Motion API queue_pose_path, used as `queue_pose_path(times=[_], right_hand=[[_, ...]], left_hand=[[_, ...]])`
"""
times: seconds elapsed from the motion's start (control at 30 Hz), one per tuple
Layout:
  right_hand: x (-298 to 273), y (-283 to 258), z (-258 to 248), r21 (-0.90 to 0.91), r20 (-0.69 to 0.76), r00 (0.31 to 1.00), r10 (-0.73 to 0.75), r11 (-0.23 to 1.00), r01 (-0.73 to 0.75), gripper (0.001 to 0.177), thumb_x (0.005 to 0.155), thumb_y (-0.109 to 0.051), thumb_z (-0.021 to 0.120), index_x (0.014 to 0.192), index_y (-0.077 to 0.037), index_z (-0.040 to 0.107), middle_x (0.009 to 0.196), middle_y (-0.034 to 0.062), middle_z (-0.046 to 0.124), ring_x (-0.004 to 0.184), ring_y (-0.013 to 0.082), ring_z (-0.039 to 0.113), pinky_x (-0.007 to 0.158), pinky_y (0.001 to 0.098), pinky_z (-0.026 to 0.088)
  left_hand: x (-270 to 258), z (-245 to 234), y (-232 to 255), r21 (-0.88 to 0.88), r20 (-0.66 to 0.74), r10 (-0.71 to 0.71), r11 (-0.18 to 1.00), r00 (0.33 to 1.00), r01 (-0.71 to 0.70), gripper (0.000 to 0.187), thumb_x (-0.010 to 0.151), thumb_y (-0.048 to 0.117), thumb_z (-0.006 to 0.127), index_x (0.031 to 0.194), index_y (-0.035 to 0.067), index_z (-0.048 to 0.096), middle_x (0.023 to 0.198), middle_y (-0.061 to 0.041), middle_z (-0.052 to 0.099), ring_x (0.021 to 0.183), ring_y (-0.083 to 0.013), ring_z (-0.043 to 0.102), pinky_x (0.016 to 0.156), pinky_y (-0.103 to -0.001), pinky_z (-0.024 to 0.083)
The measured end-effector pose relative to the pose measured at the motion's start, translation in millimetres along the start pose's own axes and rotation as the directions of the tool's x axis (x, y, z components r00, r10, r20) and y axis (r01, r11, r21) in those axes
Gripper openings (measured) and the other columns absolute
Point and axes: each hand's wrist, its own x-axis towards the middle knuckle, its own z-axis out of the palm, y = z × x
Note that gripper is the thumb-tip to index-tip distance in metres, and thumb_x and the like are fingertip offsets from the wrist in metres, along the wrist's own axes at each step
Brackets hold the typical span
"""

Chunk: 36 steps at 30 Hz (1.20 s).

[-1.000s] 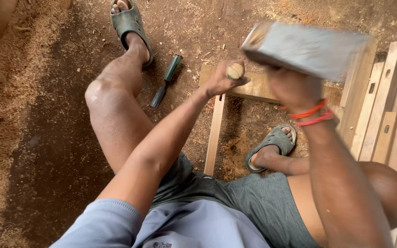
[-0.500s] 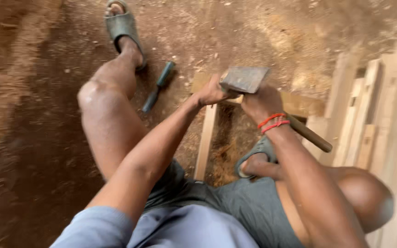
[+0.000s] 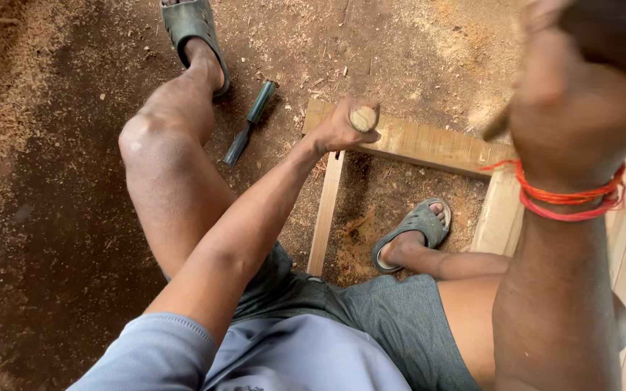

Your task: The person uses a mallet to strike a chisel, carving a mortise into a wooden workpiece while sitting on a floor covered in wood shavings.

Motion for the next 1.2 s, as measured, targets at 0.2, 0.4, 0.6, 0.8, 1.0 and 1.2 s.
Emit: queue_pose_path(times=[0.2,0.4,0.6,0.8,1.0,1.2], right_hand=[[-52.3,-31.2,103.0,-0.199,0.667,0.709,0.228,0.972,-0.126,0.019,0.089,-0.011,0.064,0.103,-0.002,0.071,0.084,0.0247,0.072,0.077,0.043,0.071,0.071,0.0515,0.059],[-86.4,-31.4,113.9,0.046,0.564,0.799,0.208,0.958,-0.282,0.016,0.092,-0.013,0.065,0.098,-0.002,0.074,0.092,0.0223,0.074,0.08,0.0401,0.071,0.074,0.049,0.059],[-47.4,-30.0,60.0,0.043,0.158,0.983,-0.09,0.996,0.084,0.019,0.104,-0.023,0.073,0.114,-0.006,0.074,0.107,0.0127,0.075,0.098,0.0339,0.073,0.093,0.0468,0.06],[-2.0,11.3,-2.8,-0.143,0.107,0.994,0.032,0.99,-0.016,0.013,0.107,-0.01,0.061,0.108,-0.004,0.072,0.1,0.0097,0.074,0.094,0.0247,0.072,0.089,0.0418,0.058],[-57.0,-36.5,98.5,0.056,0.604,0.769,0.207,0.952,-0.301,0.022,0.099,-0.009,0.059,0.117,-0.005,0.07,0.104,0.0198,0.073,0.093,0.0367,0.073,0.081,0.045,0.061],[-76.7,-51.4,96.2,-0.008,0.598,0.753,0.273,0.942,-0.335,0.019,0.096,-0.018,0.062,0.104,-0.008,0.077,0.09,0.0213,0.075,0.082,0.0383,0.073,0.073,0.0481,0.06]], left_hand=[[-9.8,-3.4,14.4,0.012,0.005,0.004,1.0,1.0,-0.004,0.024,0.084,0.019,0.078,0.102,0.01,0.065,0.093,-0.007,0.071,0.084,-0.0168,0.071,0.078,-0.036,0.062],[-27.3,7.3,24.8,-0.024,-0.069,0.007,1.0,0.998,-0.009,0.043,0.089,0.031,0.082,0.121,0.006,0.068,0.118,-0.013,0.076,0.106,-0.0226,0.075,0.093,-0.04,0.062],[-7.1,8.2,5.3,0.019,-0.083,-0.02,1.0,0.996,0.021,0.027,0.082,0.021,0.082,0.093,0.012,0.059,0.09,-0.005,0.066,0.083,-0.0166,0.067,0.078,-0.037,0.059],[-4.8,6.6,-5.8,0.045,-0.058,0.03,0.999,0.998,-0.028,0.029,0.079,0.016,0.081,0.077,0.018,0.051,0.073,0.002,0.057,0.071,-0.0126,0.062,0.073,-0.033,0.059],[-20.0,-6.1,-8.2,0.024,-0.047,0.021,1.0,0.999,-0.02,0.035,0.08,0.017,0.082,0.107,0.004,0.063,0.102,-0.011,0.071,0.098,-0.0233,0.072,0.09,-0.039,0.06],[-32.7,3.6,-3.7,0.032,-0.058,0.029,0.999,0.998,-0.027,0.054,0.085,0.019,0.085,0.13,-0.003,0.065,0.13,-0.02,0.072,0.121,-0.028,0.072,0.107,-0.043,0.057]])
